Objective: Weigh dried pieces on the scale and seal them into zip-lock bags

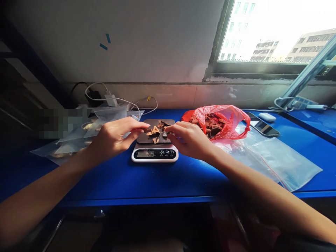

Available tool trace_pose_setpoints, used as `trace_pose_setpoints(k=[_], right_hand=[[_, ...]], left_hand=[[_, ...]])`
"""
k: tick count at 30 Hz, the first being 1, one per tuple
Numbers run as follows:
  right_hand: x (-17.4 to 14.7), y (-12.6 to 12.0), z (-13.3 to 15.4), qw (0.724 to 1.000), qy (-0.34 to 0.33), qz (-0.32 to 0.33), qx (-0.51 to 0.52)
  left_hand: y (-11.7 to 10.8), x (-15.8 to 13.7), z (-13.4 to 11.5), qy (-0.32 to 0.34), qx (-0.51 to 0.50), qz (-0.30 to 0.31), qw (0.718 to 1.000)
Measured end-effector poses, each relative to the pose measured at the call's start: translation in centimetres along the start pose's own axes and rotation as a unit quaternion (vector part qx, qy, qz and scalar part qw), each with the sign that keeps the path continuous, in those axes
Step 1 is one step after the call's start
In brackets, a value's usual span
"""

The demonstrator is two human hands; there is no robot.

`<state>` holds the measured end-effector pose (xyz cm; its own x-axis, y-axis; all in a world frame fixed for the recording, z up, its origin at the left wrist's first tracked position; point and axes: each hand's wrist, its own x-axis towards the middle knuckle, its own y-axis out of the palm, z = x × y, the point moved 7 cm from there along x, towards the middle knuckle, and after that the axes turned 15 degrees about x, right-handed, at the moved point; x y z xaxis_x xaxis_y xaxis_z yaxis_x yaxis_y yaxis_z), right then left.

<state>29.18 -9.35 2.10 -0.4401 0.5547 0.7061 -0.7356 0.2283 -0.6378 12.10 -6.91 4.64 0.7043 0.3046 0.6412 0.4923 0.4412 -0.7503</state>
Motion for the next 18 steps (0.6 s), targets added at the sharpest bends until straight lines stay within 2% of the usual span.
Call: trace_pose_setpoints(k=[3, 6, 11, 18], right_hand=[[-0.1, 0.8, 0.6, 0.998, -0.013, 0.010, -0.055], [-0.1, 1.7, 1.5, 0.994, -0.035, 0.028, -0.095], [-0.3, 3.4, 1.7, 0.990, -0.039, 0.089, -0.106], [-0.4, 3.9, 1.2, 0.989, -0.035, 0.093, -0.109]], left_hand=[[-0.2, 0.0, 0.2, -0.007, 0.004, -0.012, 1.000], [0.0, 0.0, 0.4, -0.024, 0.008, 0.001, 1.000], [0.4, 0.0, 0.5, -0.031, 0.007, 0.029, 0.999], [0.8, 0.1, 0.5, -0.032, 0.011, 0.046, 0.998]])
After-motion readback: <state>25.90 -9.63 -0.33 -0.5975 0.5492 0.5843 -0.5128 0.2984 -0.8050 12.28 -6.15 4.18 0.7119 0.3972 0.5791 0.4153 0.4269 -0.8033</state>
